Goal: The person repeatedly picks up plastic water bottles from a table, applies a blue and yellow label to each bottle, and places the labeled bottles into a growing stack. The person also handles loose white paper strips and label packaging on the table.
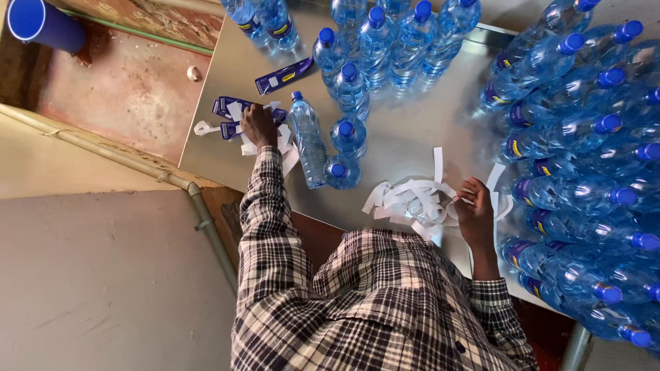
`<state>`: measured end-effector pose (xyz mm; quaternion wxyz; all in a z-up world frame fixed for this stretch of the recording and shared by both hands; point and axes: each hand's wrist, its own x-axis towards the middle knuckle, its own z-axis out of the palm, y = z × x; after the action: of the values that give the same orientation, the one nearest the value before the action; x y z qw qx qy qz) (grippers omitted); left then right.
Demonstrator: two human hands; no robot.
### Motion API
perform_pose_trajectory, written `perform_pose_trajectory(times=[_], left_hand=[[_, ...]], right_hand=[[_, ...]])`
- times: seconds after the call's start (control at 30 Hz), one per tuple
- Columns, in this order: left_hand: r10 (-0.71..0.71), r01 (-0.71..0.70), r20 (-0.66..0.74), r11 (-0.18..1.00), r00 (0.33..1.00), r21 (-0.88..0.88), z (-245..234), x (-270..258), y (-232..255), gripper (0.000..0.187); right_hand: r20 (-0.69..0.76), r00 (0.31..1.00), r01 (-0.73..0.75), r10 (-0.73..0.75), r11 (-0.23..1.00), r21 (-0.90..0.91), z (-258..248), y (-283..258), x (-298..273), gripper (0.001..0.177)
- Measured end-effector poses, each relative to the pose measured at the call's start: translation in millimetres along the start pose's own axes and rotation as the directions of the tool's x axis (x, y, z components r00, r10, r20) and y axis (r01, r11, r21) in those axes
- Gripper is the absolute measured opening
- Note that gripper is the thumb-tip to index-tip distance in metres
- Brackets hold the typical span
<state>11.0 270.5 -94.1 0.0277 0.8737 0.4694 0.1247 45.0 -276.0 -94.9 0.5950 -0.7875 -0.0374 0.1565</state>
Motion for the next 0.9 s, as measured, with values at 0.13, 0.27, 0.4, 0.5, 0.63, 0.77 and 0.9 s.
perform_pose_trajectory(times=[0.13, 0.27, 0.4, 0.5, 0.63, 0.77, 0.9], left_hand=[[0.009, -0.02, -0.075, 0.988, 0.997, -0.154, -22.8, 0.2, -12.4, 0.029], [0.166, -0.273, -0.428, 0.94, 0.889, -0.202, -80.4, -3.4, -15.0, 0.023], [0.151, -0.455, -0.513, 0.707, 0.845, -0.542, -171.3, -48.8, 27.3, 0.03], [0.165, -0.511, -0.501, 0.492, 0.85, -0.705, -219.4, -94.2, 93.3, 0.015], [0.344, -0.441, -0.356, 0.214, 0.869, -0.871, -258.4, -148.6, 159.7, 0.012], [0.482, -0.306, -0.263, 0.01, 0.836, -0.952, -258.9, -181.4, 189.1, 0.018], [0.484, -0.189, -0.233, -0.14, 0.843, -0.972, -240.9, -198.5, 206.3, 0.022]], right_hand=[[0.016, 1.0, 0.022, -0.021, 1.0, -0.023, -1.0, -1.5, 3.4, 0.064], [0.013, 0.986, 0.168, -0.168, 0.985, -0.043, -6.8, -21.6, 11.4, 0.059], [0.062, 0.95, 0.31, -0.306, 0.949, -0.063, 0.7, -104.7, 18.7, 0.06], [0.06, 0.843, 0.536, -0.535, 0.844, -0.004, 28.2, -200.6, 15.1, 0.058], [0.04, 0.784, 0.613, -0.62, 0.783, 0.109, 51.6, -267.2, 4.6, 0.042], [-0.01, 0.869, 0.478, -0.494, 0.836, 0.27, 44.3, -238.1, 7.9, 0.024], [-0.021, 0.881, 0.444, -0.472, 0.813, 0.375, 19.1, -230.0, -5.6, 0.028]])
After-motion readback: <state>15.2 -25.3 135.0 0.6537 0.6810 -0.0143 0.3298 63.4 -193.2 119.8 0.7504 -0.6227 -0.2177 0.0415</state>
